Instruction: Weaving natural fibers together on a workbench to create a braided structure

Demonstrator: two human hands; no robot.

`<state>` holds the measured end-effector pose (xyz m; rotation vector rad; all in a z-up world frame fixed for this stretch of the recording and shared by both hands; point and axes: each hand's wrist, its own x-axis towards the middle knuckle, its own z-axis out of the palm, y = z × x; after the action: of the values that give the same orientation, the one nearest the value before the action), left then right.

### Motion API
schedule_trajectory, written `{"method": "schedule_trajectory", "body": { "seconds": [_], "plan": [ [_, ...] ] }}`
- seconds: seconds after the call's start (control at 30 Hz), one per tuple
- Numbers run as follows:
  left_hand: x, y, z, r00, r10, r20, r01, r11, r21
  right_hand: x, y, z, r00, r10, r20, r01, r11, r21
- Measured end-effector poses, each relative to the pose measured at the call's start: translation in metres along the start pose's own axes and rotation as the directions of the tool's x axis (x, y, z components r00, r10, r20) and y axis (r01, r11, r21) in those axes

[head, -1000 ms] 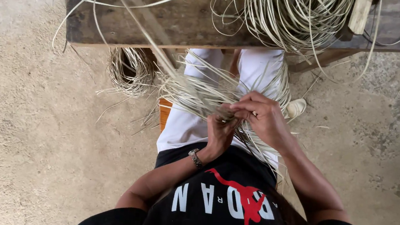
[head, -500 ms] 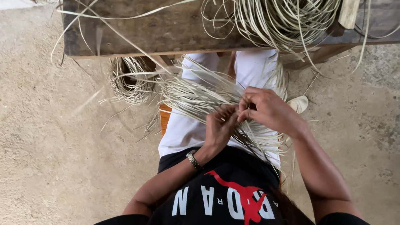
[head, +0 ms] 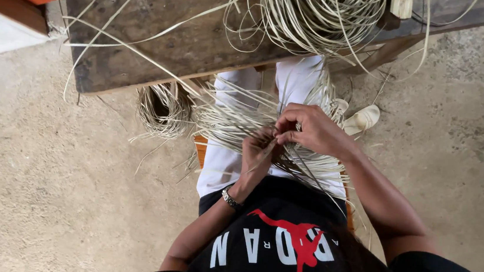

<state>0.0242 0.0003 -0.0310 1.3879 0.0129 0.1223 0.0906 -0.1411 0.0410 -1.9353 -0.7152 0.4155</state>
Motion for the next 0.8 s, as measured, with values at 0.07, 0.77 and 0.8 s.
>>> {"method": "schedule_trajectory", "body": {
  "seconds": [0.07, 0.77, 0.8],
  "plan": [
    [0.001, 0.029, 0.009, 0.983, -0.173, -0.067, 0.170, 0.985, -0.040, -0.001, 0.003, 0.000, 1.000, 0.005, 0.004, -0.005, 0.999, 0.032],
    [0.012, -0.008, 0.002, 0.678, -0.734, 0.028, 0.724, 0.661, -0.194, 0.008, -0.099, 0.190, 0.686, -0.642, 0.343, 0.644, 0.755, 0.123],
    [0.010, -0.004, -0.001, 0.676, -0.736, 0.032, 0.728, 0.660, -0.188, 0.008, -0.103, 0.182, 0.691, -0.640, 0.337, 0.642, 0.757, 0.121]
  ]
}}
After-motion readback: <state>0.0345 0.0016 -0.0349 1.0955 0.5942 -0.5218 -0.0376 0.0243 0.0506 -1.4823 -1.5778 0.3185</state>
